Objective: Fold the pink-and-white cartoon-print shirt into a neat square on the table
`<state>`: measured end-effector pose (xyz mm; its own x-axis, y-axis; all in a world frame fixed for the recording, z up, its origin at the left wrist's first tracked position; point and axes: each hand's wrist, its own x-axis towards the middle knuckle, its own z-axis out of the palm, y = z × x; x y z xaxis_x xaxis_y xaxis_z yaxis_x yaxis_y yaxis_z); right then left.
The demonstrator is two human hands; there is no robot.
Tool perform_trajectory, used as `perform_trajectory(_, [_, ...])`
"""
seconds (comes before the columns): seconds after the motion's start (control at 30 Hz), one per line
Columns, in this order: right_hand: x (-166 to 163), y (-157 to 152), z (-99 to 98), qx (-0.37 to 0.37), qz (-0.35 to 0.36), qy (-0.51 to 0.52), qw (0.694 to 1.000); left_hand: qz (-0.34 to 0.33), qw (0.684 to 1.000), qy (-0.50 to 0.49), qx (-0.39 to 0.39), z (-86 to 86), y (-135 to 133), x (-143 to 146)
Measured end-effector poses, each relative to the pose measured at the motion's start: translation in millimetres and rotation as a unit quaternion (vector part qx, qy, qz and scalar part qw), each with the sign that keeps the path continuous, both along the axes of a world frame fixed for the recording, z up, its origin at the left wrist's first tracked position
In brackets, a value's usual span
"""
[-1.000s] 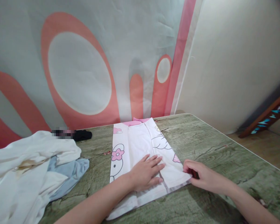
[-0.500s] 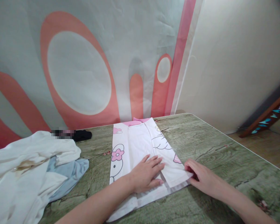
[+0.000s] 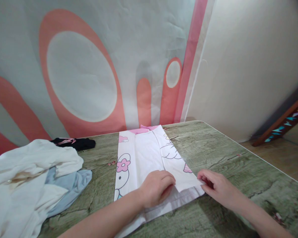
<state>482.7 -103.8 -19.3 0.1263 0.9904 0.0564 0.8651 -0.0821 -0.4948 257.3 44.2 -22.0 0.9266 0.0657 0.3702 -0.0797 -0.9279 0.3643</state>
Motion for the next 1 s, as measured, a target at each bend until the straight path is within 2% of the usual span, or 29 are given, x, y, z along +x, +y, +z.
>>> perform_trajectory(0.13, [1, -2, -1.0, -0.018, -0.010, -0.021, 1.000, 0.018, 0.997, -0.043, -0.066, -0.4, 1, -1])
perform_trajectory(0.27, [2, -5, 2.6, -0.027, -0.012, -0.023, 0.999, 0.010, 0.986, -0.012, -0.168, -1.3, -2, -2])
perform_trajectory(0.47, [-9, -7, 14.1, 0.015, 0.030, -0.013, 0.999, 0.026, 0.957, -0.004, -0.288, -0.9, -5, -1])
perform_trajectory(0.57, [-21, -5, 8.2, 0.061, 0.029, -0.051, 0.996, 0.019, 0.950, -0.005, -0.312, -0.9, -6, 0])
perform_trajectory(0.77, [-38, 6, -18.4, 0.124, -0.019, -0.138, 0.982, 0.013, 0.943, -0.010, -0.334, 0.9, -7, 1])
perform_trajectory(0.87, [-39, 8, -23.3, 0.118, -0.021, -0.158, 0.980, 0.017, 0.937, -0.015, -0.350, 1.6, -8, 1])
perform_trajectory(1.0, [-32, 5, -19.2, 0.089, -0.034, -0.141, 0.985, 0.019, 0.936, -0.009, -0.350, 2.4, -7, 0])
